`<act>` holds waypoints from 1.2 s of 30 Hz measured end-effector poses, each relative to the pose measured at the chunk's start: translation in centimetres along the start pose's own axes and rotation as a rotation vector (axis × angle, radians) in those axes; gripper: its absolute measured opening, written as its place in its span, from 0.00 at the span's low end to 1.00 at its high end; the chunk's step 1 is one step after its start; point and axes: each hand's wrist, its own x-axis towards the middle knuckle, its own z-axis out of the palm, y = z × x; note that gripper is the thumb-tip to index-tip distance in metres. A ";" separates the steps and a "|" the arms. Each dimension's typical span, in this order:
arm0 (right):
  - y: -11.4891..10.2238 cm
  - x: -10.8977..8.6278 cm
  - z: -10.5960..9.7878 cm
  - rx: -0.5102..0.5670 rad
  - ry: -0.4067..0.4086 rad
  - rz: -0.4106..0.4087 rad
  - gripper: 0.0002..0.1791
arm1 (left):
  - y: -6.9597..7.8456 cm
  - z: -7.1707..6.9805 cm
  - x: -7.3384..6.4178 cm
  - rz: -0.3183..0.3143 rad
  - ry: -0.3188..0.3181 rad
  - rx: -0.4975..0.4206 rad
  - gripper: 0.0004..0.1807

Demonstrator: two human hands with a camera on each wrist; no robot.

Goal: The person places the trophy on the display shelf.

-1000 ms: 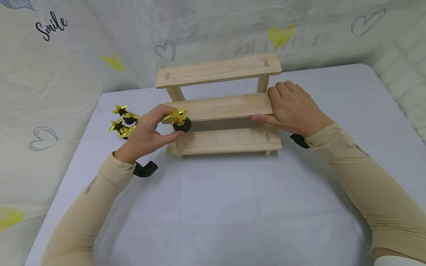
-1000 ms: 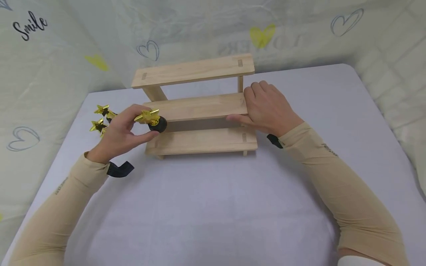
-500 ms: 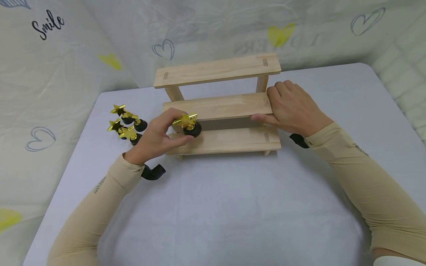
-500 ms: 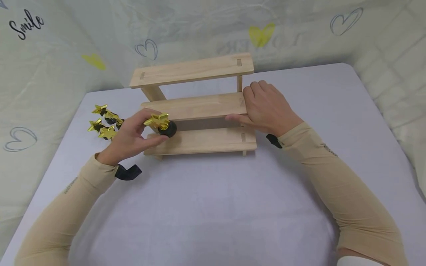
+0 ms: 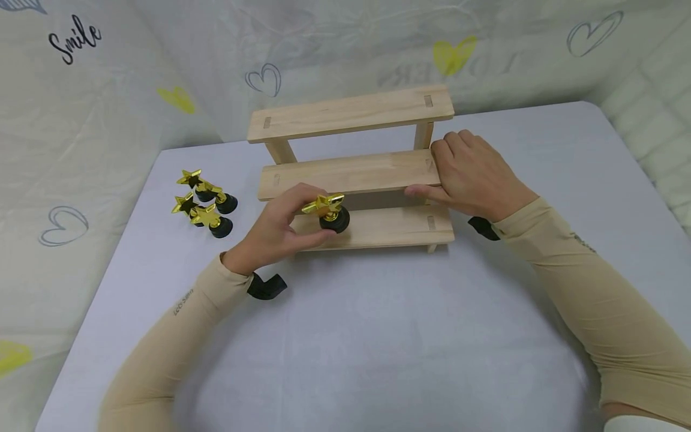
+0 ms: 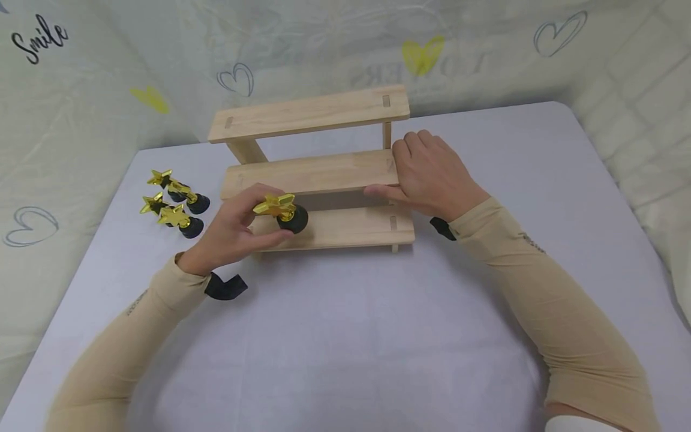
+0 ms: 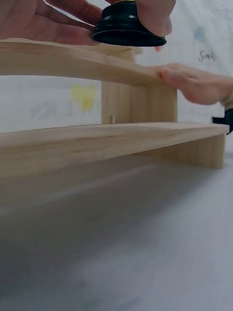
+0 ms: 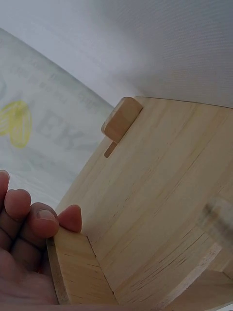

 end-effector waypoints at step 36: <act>0.0 0.0 -0.3 -0.006 0.002 -0.010 0.55 | -0.2 5.3 3.1 0.043 -0.124 -0.036 0.24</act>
